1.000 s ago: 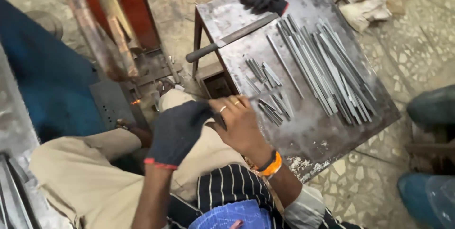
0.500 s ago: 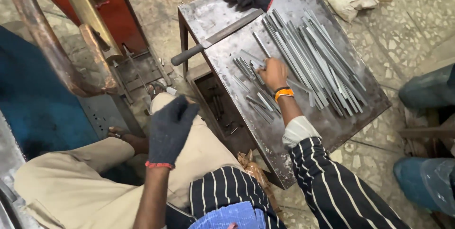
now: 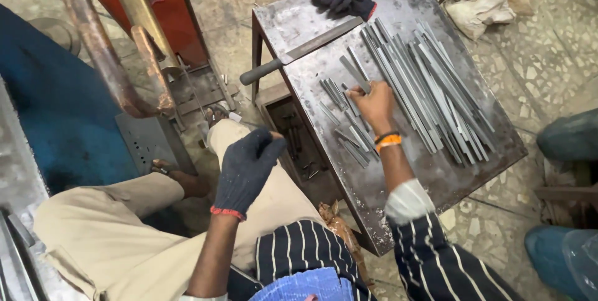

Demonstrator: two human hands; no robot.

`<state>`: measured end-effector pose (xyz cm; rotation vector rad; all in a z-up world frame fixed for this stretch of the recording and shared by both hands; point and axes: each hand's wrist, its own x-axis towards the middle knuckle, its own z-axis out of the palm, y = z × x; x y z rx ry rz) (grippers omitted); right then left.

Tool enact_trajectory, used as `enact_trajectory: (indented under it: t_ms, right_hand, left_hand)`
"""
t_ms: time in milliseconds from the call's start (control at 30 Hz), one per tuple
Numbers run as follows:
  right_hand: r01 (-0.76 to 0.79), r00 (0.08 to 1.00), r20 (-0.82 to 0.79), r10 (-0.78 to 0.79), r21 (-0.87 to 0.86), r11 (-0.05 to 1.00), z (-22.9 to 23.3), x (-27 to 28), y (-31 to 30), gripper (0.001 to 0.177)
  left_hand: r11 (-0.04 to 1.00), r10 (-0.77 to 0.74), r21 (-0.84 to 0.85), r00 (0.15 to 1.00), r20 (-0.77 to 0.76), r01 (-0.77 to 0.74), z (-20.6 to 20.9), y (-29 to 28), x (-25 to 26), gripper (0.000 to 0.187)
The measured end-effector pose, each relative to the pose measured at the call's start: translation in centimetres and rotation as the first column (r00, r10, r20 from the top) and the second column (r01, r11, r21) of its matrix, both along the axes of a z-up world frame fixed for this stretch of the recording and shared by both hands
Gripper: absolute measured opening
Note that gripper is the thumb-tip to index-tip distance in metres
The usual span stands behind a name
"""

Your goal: The recorder is assembling small rectangular metal frames using pre-cut rods and a spot welding machine at a manual workstation.

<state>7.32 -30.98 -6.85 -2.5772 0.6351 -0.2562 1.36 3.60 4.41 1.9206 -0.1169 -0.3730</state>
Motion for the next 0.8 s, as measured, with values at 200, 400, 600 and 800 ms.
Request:
enact_trajectory:
  t_ms: [200,400,600,800]
  right_hand:
    - [-0.437,0.900,0.266,0.346,0.531,0.726,8.4,-4.6,11.7,0.016]
    - [-0.653,0.757,0.274,0.593,0.290,0.700,12.2,-6.2,18.7,0.015]
    - [-0.742,0.601,0.458,0.655,0.015,0.670,15.3,-5.5,20.3,0.035]
    - [-0.735,0.539,0.378,0.752,-0.224,0.640,18.5,-3.3,21.9,0.022]
  left_hand:
    - [0.941,0.205,-0.302,0.968,0.146,-0.154,-1.6,-1.5,-0.2,0.040]
    - [0.791,0.397,-0.476,0.914,-0.081,-0.385,-2.2,-0.9,-2.2,0.029]
    - [0.758,0.651,-0.194,0.740,0.170,-0.622,3.8,3.3,-3.4,0.025]
    - [0.678,0.725,-0.425,0.642,0.251,-0.599,4.8,5.8,-2.6,0.022]
